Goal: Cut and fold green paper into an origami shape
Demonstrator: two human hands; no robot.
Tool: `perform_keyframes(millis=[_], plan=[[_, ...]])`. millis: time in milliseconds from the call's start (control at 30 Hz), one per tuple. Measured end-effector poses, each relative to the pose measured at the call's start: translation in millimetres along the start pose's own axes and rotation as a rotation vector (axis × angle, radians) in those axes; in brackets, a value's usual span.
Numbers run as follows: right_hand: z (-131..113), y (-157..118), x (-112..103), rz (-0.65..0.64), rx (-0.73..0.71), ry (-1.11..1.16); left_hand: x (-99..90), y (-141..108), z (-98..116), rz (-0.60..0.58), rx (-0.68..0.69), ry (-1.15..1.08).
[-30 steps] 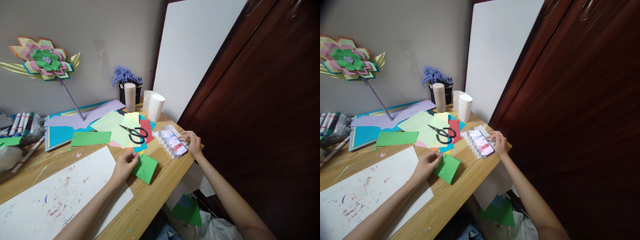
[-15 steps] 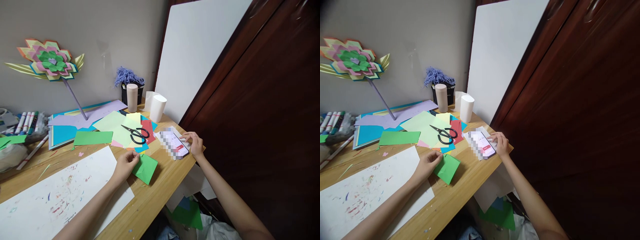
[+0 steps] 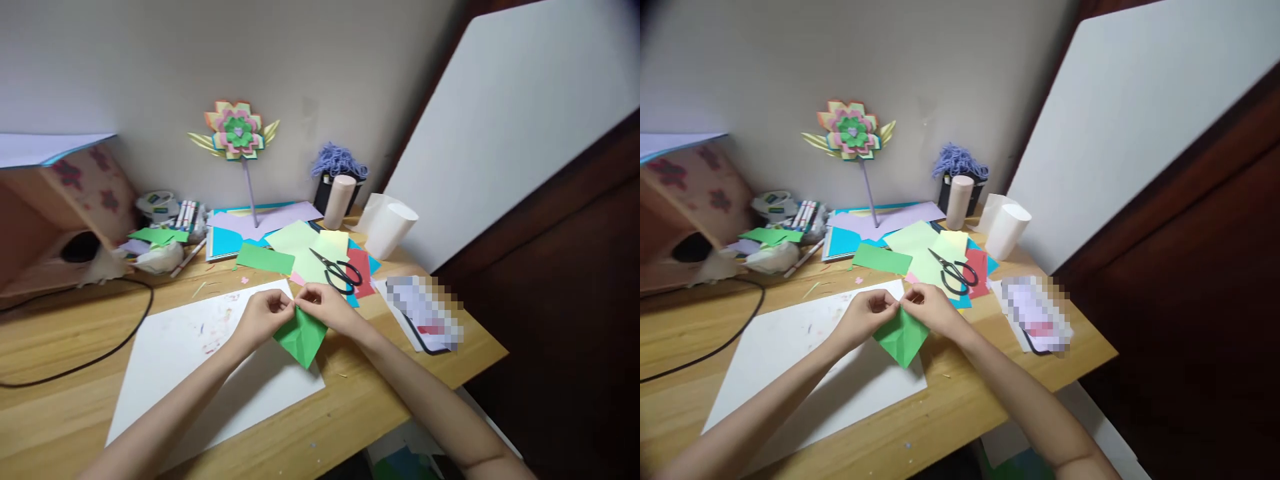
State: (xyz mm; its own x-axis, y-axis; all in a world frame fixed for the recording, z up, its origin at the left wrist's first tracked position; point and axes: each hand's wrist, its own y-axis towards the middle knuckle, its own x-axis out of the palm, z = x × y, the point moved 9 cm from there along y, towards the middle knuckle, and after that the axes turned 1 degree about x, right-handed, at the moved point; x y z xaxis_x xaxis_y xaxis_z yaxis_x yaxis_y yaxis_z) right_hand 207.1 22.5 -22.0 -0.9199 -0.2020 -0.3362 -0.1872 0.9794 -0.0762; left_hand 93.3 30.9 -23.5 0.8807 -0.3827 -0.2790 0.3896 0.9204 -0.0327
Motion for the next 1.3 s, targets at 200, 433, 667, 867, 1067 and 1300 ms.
perform_keyframes(millis=[200,433,667,867,1067,1300], plan=[[0.9,24.1,37.1,-0.094,0.026,0.034,-33.9,-10.4,-25.1,0.081,-0.036,-0.036],[25.0,23.2,44.4,-0.121,0.181,0.084,-28.4,-6.2,-44.6,0.039,-0.074,-0.087],[35.7,18.1,48.6,-0.162,0.278,0.216,-25.6,-5.2,-53.4,0.024,-0.104,-0.104],[40.2,19.2,46.1,-0.163,0.213,0.288,-33.5,-6.6,-56.4,0.118,-0.107,-0.124],[37.8,15.2,49.2,-0.241,0.171,0.217,-36.8,-9.0,-58.1,0.163,-0.084,-0.220],[35.4,11.9,50.7,-0.250,0.170,0.165,-34.8,-10.9,-54.0,0.146,-0.035,-0.281]])
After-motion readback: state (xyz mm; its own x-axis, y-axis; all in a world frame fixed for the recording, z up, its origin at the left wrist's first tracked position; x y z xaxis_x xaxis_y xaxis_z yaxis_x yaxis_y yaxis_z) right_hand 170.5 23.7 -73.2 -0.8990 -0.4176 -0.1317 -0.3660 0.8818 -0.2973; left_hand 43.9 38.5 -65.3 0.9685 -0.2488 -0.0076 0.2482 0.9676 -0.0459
